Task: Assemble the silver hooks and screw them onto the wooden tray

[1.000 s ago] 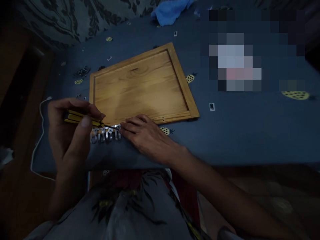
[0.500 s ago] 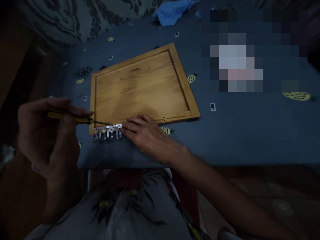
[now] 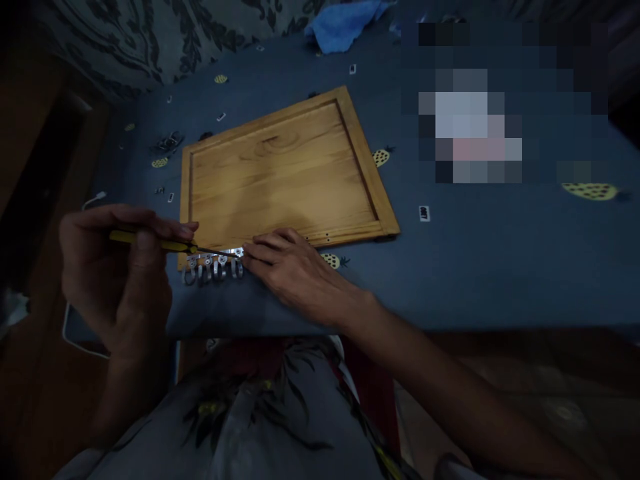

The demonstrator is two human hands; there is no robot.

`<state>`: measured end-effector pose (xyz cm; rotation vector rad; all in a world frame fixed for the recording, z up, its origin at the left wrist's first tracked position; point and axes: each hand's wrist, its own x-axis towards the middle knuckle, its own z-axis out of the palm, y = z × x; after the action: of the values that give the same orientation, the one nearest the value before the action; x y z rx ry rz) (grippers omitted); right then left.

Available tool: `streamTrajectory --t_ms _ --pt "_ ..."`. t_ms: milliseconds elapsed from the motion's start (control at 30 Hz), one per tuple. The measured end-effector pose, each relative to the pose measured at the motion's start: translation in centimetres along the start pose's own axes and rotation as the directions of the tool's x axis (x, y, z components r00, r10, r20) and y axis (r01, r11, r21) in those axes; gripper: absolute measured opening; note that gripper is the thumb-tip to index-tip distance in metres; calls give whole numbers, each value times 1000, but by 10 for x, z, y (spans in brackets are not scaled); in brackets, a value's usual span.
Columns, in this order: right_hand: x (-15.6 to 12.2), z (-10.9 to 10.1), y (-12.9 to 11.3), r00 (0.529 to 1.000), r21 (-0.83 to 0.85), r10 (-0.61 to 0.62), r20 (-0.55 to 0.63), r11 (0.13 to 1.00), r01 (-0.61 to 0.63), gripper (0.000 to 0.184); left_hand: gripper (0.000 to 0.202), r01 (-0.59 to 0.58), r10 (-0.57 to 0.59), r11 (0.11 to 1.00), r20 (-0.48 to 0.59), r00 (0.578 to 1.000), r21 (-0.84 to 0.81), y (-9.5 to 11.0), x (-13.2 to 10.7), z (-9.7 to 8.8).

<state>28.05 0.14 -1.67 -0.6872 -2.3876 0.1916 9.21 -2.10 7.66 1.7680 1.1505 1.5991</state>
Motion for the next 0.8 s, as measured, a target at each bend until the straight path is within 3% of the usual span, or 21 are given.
streamTrajectory --t_ms 200,800 --pt "0 1 0 1000 1 7 12 1000 -7 31 12 -33 33 999 9 999 13 -8 0 -2" --pt "1 0 -1 1000 16 4 -8 1000 -4 30 13 -68 50 979 97 994 193 -5 0 -10"
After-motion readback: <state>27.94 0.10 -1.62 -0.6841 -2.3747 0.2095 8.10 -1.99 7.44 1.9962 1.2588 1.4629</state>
